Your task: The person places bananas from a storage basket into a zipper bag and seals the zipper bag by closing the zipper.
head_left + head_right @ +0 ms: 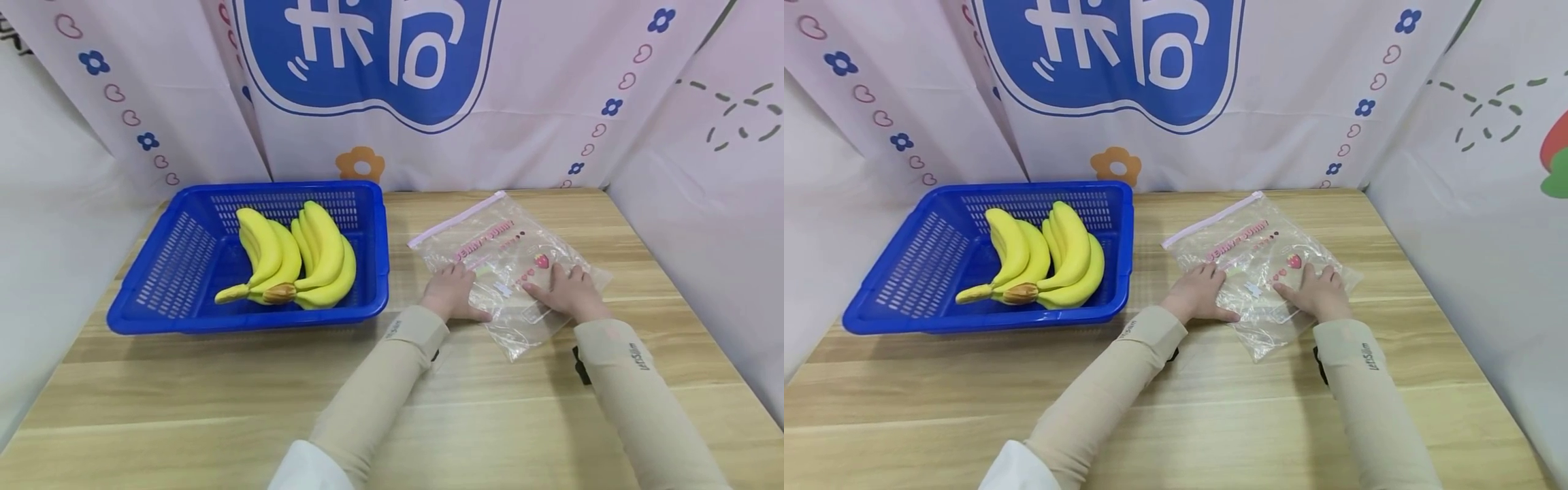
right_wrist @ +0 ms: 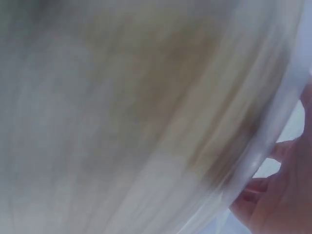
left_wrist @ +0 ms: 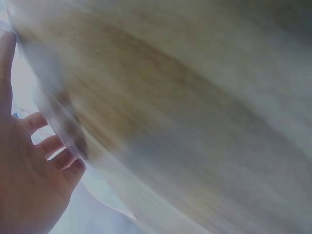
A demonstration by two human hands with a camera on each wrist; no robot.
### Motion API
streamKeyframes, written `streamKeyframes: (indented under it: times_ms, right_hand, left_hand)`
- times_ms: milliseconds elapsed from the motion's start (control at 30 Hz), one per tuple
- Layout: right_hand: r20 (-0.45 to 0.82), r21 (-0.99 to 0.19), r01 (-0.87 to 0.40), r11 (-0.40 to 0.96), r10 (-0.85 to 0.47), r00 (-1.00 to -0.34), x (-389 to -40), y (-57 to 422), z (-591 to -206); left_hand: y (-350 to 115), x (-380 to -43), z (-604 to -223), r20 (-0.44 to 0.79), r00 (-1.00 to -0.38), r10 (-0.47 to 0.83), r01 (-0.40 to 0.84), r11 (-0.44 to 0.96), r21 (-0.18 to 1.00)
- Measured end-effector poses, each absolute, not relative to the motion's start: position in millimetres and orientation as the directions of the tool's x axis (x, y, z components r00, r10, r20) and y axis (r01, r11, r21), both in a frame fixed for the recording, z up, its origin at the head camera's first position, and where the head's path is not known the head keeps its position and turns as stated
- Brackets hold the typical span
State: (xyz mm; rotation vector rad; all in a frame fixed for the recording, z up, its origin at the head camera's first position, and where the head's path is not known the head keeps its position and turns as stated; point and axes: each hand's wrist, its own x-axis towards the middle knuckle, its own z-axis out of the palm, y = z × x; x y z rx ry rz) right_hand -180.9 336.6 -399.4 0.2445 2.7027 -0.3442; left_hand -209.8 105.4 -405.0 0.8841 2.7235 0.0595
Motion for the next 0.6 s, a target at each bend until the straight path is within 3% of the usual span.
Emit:
streamKeyframes:
  times_ms: [333, 600]
  right_hand:
    - [-0.259, -0.208, 0.167, 0.964, 0.11, -0.96, -189, 323, -397]
    - [-0.297, -0.235, 0.256, 0.938, 0.181, -0.937, -191, 302, -393]
  left_hand:
    - [111, -204, -409, -0.219, -0.811, 0.543, 0.543, 0.837, 0.065]
    - [115, -198, -407, -0.194, -0.846, 0.497, 0.506, 0.863, 0.004]
